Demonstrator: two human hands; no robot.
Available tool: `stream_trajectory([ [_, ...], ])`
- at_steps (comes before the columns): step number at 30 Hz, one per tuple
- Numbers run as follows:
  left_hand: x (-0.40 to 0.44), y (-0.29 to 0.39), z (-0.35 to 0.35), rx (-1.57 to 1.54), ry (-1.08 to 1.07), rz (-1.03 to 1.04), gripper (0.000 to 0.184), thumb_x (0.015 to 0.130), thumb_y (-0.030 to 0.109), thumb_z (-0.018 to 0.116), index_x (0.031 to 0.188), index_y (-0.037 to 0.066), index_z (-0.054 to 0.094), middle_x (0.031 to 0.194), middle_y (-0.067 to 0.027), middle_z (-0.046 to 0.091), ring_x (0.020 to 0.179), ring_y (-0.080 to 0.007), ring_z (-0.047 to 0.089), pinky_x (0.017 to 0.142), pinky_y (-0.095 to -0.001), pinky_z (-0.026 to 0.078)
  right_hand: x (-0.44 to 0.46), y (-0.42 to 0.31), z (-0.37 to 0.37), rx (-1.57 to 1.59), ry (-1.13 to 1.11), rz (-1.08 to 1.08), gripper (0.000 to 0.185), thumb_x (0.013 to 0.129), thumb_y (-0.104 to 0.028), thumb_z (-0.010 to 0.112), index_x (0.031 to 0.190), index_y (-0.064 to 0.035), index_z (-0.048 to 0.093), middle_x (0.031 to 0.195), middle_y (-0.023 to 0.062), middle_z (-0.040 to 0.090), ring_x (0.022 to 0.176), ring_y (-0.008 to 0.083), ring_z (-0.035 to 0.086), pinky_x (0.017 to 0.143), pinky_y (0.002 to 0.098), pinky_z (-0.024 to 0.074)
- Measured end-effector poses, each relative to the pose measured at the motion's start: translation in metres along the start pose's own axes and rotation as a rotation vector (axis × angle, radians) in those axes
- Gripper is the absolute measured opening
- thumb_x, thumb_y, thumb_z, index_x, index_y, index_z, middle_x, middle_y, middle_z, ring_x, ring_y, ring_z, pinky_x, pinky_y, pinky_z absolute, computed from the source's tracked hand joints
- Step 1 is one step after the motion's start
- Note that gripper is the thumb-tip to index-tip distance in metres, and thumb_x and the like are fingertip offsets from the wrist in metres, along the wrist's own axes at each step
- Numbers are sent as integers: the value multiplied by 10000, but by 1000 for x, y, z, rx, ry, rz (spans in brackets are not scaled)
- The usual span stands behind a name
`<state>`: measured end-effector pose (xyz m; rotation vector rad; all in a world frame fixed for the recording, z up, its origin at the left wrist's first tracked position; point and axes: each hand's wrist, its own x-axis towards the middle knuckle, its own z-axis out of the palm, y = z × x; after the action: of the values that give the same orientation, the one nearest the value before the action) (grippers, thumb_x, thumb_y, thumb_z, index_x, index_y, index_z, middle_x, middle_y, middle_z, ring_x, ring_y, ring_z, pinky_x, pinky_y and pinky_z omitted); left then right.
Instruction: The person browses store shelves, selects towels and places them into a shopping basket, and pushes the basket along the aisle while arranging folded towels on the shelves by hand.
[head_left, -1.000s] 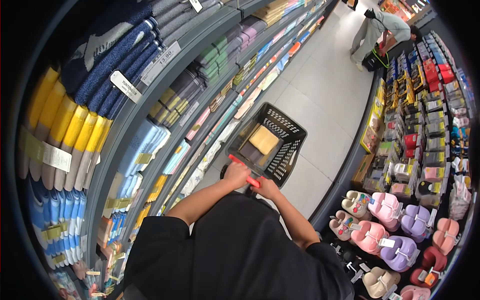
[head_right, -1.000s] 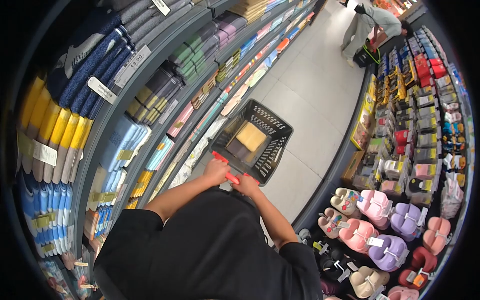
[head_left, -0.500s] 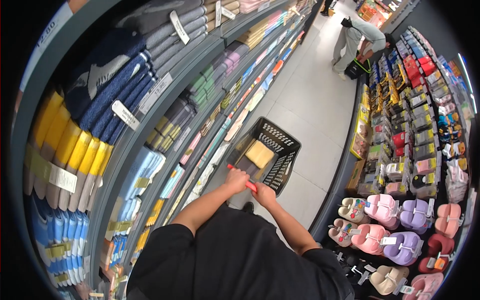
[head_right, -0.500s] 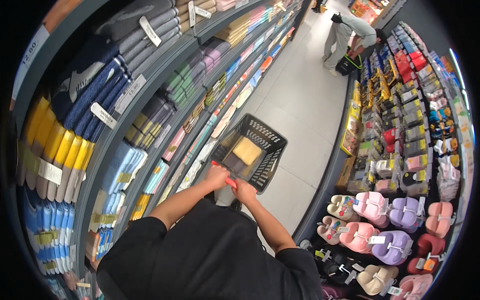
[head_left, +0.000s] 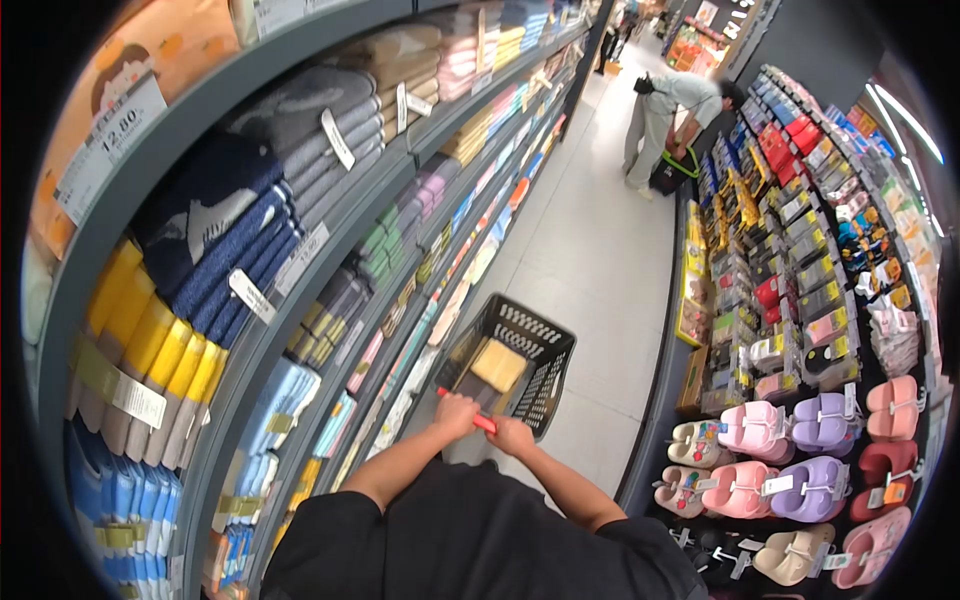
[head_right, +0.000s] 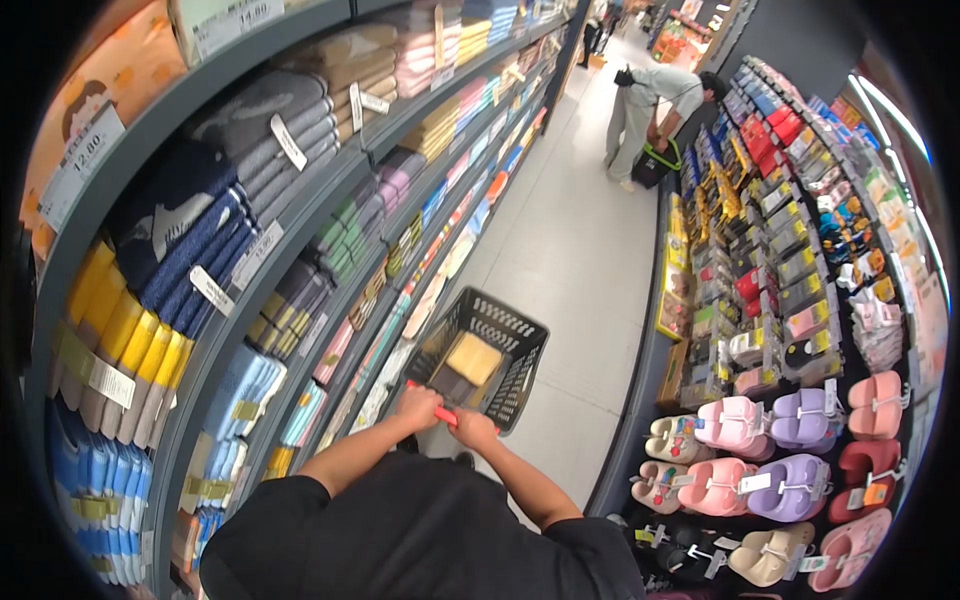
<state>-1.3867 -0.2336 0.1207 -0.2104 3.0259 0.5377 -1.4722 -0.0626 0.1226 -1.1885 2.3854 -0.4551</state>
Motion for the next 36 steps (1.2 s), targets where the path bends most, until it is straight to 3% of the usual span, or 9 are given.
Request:
stream_trajectory([
  [10,0,4,-11,51,-86,2,229,704,307,752,865,150,710,908,-53,698,916,-247,667,797,-426,491,0,0,-6,-11,-127,35,284,840,-357,609,989,-116,633,915,168,705,851,372,687,744,508,542],
  [17,-2,-1,-2,11,-15,20,222,705,294,740,876,157,703,888,-47,689,900,-254,659,790,-431,474,1,2,-4,-29,-125,32,302,840,-362,604,1009,-113,629,898,160,709,830,368,691,731,506,546],
  [30,10,5,-10,-58,40,16,209,706,259,735,877,150,683,899,-56,657,927,-268,627,817,-445,461,13,16,-11,-37,-33,50,294,801,-369,641,956,-121,671,862,151,709,804,350,699,729,492,555],
  [36,7,7,-8,-108,39,0,239,715,255,741,921,151,678,946,-56,641,968,-269,606,851,-432,456,9,23,-4,-166,165,-125,245,783,-333,681,909,-125,660,799,119,682,766,324,685,682,468,553],
])
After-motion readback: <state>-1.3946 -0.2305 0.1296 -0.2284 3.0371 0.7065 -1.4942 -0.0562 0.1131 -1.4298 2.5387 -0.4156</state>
